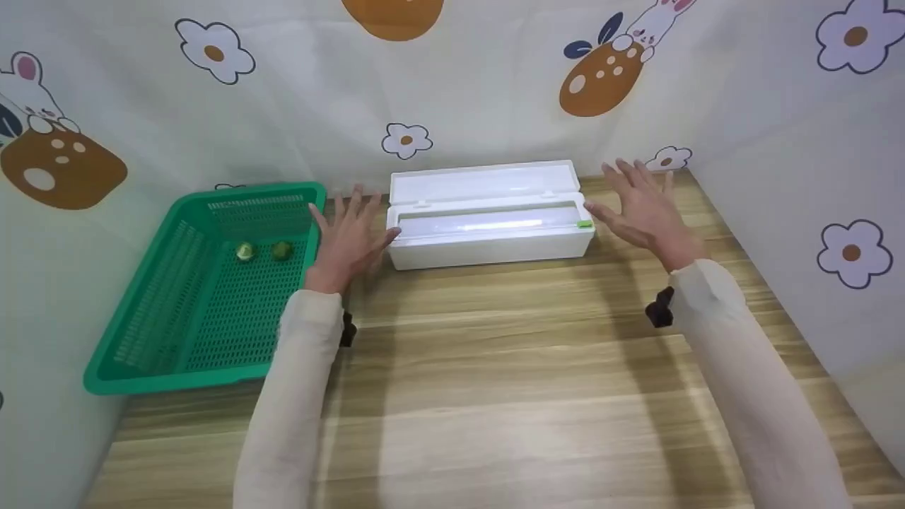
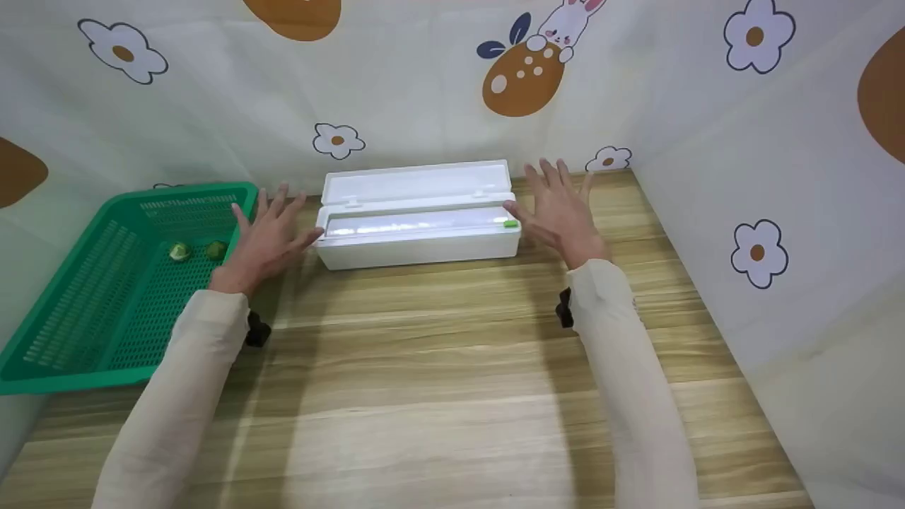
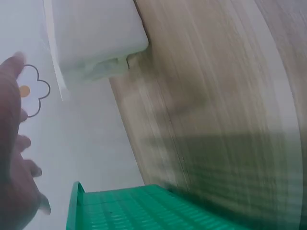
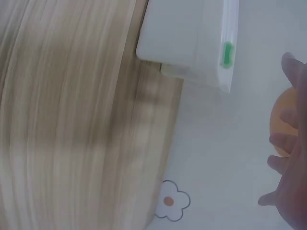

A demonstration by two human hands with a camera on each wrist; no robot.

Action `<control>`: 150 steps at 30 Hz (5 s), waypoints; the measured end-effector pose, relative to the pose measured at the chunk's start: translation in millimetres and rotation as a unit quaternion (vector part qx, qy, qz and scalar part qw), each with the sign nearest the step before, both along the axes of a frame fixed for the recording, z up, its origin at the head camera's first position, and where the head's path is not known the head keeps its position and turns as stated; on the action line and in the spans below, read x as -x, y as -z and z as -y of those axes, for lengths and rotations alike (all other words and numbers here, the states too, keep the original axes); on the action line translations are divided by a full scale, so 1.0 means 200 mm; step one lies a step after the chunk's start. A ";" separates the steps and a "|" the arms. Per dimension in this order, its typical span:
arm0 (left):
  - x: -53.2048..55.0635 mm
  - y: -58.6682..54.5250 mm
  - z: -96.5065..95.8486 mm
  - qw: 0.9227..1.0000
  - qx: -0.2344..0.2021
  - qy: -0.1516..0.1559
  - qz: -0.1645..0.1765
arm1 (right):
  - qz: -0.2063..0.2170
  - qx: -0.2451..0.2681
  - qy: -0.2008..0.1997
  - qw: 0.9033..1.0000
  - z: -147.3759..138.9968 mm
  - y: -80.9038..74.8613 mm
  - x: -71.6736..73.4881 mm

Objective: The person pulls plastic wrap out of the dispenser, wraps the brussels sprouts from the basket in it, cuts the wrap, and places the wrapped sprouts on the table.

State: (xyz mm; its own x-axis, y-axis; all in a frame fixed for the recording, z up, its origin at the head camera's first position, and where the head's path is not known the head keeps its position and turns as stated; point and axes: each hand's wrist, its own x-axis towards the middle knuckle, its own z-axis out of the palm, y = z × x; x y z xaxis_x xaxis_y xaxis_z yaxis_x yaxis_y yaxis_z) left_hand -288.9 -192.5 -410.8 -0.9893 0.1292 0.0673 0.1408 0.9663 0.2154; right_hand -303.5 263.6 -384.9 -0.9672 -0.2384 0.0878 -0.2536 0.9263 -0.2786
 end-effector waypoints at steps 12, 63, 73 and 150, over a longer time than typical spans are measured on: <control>0.04 0.00 -0.10 0.989 -0.141 0.047 -0.009 | 0.001 0.032 -0.051 0.998 0.16 0.02 0.03; 0.15 0.01 -0.21 0.947 -0.313 -0.060 -0.029 | -0.046 0.096 -0.036 0.994 0.44 0.20 0.12; 0.12 0.02 -0.19 0.943 -0.330 -0.046 -0.014 | -0.074 0.125 0.010 0.989 0.47 0.20 0.12; 0.15 -0.09 -0.18 0.882 -0.460 -0.100 0.020 | 0.022 0.304 0.124 0.944 0.25 -0.02 0.14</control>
State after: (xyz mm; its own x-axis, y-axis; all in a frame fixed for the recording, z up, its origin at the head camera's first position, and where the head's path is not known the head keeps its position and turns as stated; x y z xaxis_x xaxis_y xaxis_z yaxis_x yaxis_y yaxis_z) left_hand -319.6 -156.1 -392.1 -0.9900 -0.1399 0.0178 -0.0377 0.3840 0.9226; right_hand -331.7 213.6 -380.9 -0.9925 0.0780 0.0942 -0.0257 0.6206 -0.7837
